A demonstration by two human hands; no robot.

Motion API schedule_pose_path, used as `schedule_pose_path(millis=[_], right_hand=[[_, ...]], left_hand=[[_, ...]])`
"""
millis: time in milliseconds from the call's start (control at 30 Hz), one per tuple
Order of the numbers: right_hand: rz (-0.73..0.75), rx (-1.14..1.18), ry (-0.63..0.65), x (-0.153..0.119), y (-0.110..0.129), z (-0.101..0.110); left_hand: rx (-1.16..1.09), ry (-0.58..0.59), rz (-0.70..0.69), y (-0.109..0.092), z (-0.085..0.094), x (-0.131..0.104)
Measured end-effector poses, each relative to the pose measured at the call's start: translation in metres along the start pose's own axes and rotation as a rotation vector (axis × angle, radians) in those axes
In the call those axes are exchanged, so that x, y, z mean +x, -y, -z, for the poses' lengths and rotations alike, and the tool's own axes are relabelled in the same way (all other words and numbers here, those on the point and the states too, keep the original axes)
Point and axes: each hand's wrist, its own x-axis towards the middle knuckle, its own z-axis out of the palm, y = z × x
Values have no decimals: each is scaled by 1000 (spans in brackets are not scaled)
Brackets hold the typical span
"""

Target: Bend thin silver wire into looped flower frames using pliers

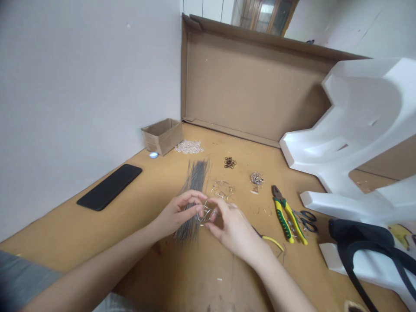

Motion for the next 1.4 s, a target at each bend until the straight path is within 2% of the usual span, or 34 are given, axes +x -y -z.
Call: schedule_pose_path(millis=[367,800,1133,1400], right_hand=[[-55,11,13,1,3,-1],[95,-103,-45,2,5,-4],[107,-165,-35,4,3,-7],[144,-136,-11,4,1,0]], left_hand=[[51,-16,-2,-2,0,-1],[67,8,-27,-4,-2,-1],[421,6,-127,-1,-5,-5],[335,23,-85,-4,-5,-6]])
